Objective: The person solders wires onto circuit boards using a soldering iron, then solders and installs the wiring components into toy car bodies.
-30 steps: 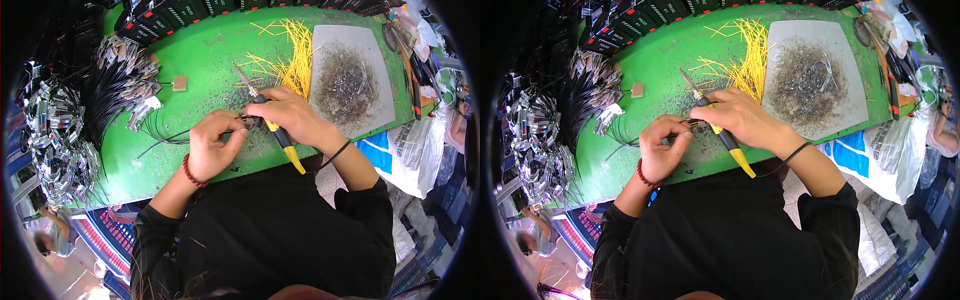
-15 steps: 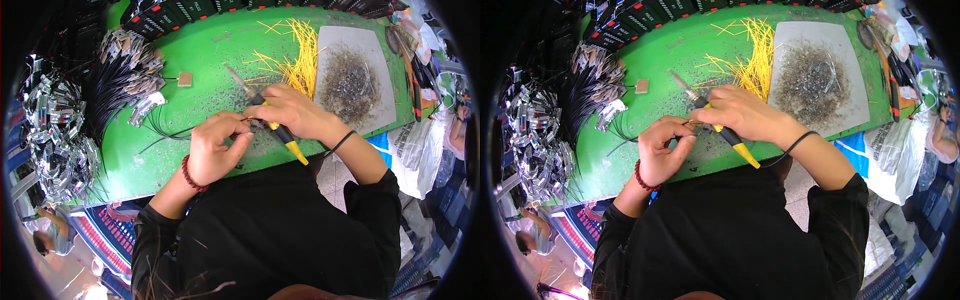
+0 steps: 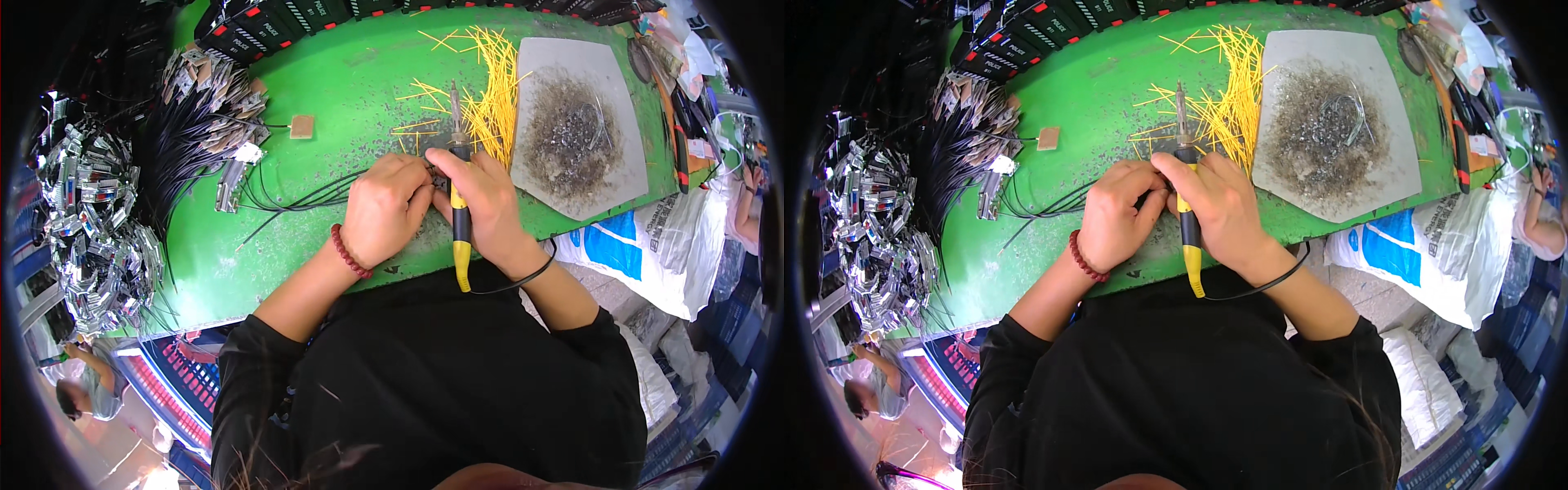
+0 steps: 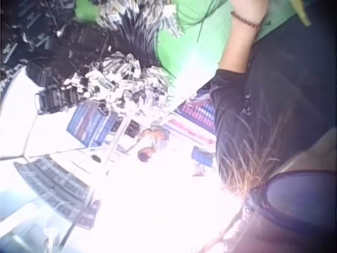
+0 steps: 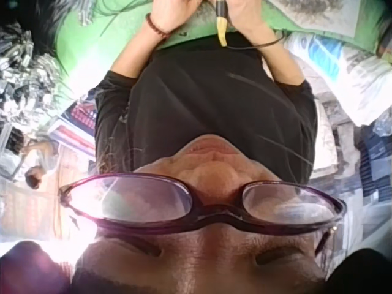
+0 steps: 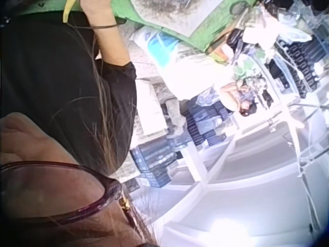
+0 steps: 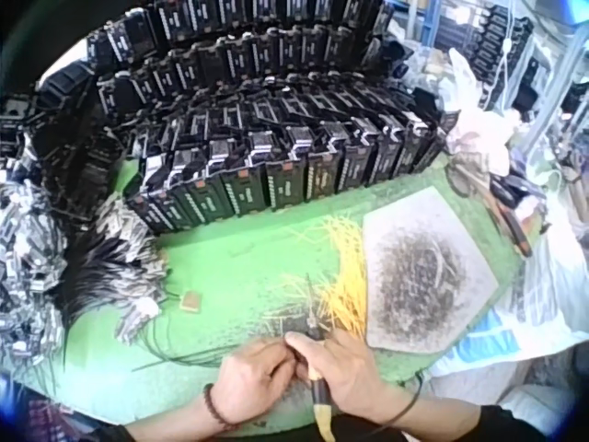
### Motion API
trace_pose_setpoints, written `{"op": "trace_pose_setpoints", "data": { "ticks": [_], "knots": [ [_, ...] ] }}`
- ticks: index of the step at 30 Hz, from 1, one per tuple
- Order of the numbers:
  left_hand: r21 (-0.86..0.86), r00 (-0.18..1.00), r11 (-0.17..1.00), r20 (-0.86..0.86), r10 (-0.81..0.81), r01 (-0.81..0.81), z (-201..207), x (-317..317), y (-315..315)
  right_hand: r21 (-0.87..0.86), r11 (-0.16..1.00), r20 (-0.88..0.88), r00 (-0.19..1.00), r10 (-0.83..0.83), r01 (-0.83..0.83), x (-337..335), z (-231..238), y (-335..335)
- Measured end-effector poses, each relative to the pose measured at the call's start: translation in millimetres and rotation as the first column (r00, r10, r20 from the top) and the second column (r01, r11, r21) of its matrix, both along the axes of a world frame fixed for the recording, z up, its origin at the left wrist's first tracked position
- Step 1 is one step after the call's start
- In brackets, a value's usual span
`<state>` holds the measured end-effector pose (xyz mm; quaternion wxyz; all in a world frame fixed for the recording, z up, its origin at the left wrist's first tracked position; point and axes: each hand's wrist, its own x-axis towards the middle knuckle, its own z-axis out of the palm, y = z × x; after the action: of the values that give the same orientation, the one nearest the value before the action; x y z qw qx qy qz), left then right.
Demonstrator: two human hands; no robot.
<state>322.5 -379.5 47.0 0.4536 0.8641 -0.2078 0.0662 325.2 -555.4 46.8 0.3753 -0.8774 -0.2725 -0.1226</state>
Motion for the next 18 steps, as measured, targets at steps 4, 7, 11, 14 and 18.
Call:
{"op": "trace_pose_setpoints", "data": {
  "ticks": [4,7,11,14,18],
  "knots": [
    [0.027,0.999,0.999,0.029,0.031,-0.032,-2.7,-3.2,-1.4,0.313,0.949,-0.250,0.967,0.042,0.040,-3.5,5.8,-17.0],
    [0.026,0.999,0.999,-0.003,0.039,-0.039,-4.0,-3.1,-1.7,0.350,0.908,-0.374,0.923,-0.091,0.231,-17.6,15.6,-48.8],
    [0.042,0.999,0.998,-0.024,0.040,-0.039,-3.3,-2.6,-2.9,0.480,0.812,-0.413,0.902,-0.127,0.333,-32.4,14.9,-96.2],
    [0.057,0.999,0.998,0.011,0.037,-0.038,-2.1,-0.5,-4.1,0.629,0.624,-0.436,0.875,-0.212,0.464,-43.0,4.6,-122.4],
    [0.059,0.999,0.998,-0.029,0.020,-0.018,0.7,-1.2,-4.1,0.665,0.447,-0.384,0.788,-0.481,0.598,-40.5,-6.5,-155.8]
  ]
}}
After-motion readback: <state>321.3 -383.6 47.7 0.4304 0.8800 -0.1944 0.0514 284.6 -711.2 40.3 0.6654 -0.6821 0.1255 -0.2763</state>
